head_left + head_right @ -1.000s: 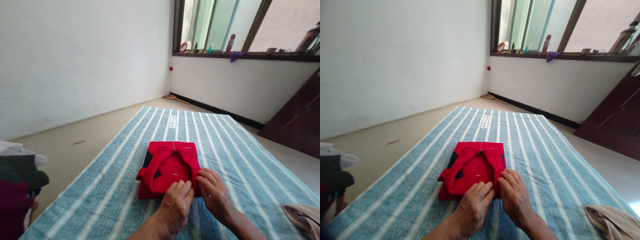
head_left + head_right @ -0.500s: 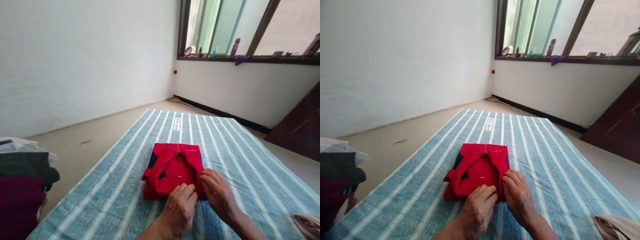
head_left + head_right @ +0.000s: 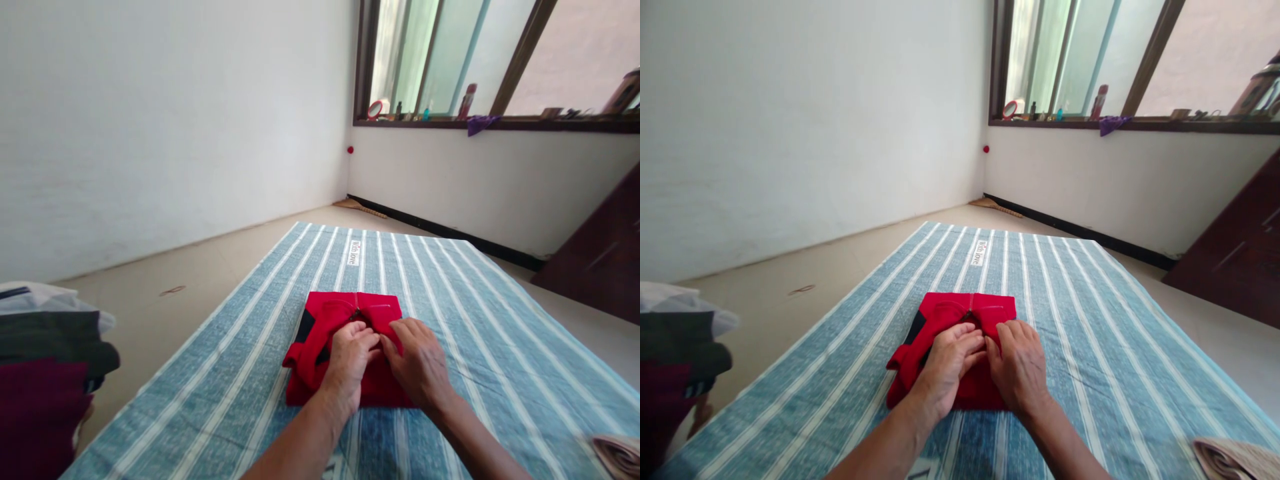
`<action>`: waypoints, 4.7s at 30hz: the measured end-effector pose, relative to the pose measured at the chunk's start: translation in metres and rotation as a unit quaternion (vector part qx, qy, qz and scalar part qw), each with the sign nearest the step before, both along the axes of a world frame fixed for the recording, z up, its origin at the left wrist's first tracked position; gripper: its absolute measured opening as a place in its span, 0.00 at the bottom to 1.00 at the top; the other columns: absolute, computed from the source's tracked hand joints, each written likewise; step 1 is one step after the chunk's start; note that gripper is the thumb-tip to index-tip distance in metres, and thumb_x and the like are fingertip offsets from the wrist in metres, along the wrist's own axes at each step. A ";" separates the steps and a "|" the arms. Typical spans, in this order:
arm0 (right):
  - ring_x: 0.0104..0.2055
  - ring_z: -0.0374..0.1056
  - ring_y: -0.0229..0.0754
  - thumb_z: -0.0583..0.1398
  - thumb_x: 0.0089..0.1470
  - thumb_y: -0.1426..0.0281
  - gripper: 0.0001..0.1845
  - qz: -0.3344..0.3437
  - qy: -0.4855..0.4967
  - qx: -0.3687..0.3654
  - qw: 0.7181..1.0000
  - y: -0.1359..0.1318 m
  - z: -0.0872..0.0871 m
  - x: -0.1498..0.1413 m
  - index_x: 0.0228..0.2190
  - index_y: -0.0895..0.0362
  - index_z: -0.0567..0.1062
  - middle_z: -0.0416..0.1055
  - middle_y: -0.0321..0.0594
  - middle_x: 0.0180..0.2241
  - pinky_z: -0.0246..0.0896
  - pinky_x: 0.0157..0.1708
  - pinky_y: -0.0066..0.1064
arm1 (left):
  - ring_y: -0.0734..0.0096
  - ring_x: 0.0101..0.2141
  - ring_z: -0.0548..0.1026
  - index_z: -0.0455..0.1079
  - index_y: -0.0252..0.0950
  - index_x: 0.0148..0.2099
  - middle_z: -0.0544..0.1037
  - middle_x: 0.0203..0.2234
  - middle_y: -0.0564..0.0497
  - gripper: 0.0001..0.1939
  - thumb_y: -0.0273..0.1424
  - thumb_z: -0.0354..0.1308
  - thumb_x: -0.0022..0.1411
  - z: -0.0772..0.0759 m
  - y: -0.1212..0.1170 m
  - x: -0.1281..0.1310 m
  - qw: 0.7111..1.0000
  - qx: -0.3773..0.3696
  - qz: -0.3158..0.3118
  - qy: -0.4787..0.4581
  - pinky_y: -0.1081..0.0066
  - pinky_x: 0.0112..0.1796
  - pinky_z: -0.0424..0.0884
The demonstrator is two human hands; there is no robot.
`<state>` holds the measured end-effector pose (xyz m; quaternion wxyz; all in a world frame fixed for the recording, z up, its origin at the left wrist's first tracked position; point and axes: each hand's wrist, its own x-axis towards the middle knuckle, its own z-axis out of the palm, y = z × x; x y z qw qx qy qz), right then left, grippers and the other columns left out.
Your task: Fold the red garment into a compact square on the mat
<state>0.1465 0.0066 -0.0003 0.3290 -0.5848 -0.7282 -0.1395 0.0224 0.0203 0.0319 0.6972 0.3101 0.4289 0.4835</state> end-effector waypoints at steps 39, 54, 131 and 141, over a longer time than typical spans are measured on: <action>0.47 0.66 0.50 0.56 0.56 0.72 0.09 0.234 0.079 -0.051 0.968 -0.031 -0.013 -0.080 0.40 0.56 0.73 0.72 0.45 0.42 0.65 0.46 0.44 | 0.66 0.40 0.77 0.72 0.35 0.42 0.78 0.39 0.47 0.10 0.26 0.51 0.62 -0.028 -0.045 -0.121 0.667 0.421 0.215 0.576 0.66 0.44 0.75; 0.51 0.65 0.50 0.54 0.55 0.76 0.13 0.211 0.044 -0.008 0.976 -0.035 -0.038 -0.089 0.41 0.57 0.72 0.72 0.46 0.46 0.61 0.51 0.46 | 0.67 0.35 0.77 0.72 0.35 0.39 0.79 0.33 0.46 0.11 0.25 0.48 0.62 -0.064 -0.036 -0.126 0.632 0.444 0.174 0.611 0.66 0.38 0.76; 0.17 0.62 0.34 0.59 0.46 0.63 0.11 -0.085 0.566 -0.327 0.751 0.004 -0.024 0.058 0.25 0.59 0.73 0.68 0.35 0.17 0.53 0.18 0.25 | 0.67 0.24 0.75 0.66 0.33 0.45 0.79 0.25 0.50 0.31 0.38 0.68 0.37 -0.029 0.018 -0.136 0.948 0.045 0.037 0.313 0.75 0.22 0.65; 0.11 0.49 0.28 0.60 0.44 0.62 0.16 -0.025 0.608 -0.375 0.700 0.029 -0.021 0.048 0.14 0.57 0.65 0.56 0.28 0.09 0.38 0.12 0.23 | 0.69 0.22 0.74 0.67 0.33 0.44 0.78 0.24 0.51 0.31 0.38 0.69 0.37 -0.029 0.018 -0.135 0.949 0.037 0.029 0.312 0.75 0.19 0.64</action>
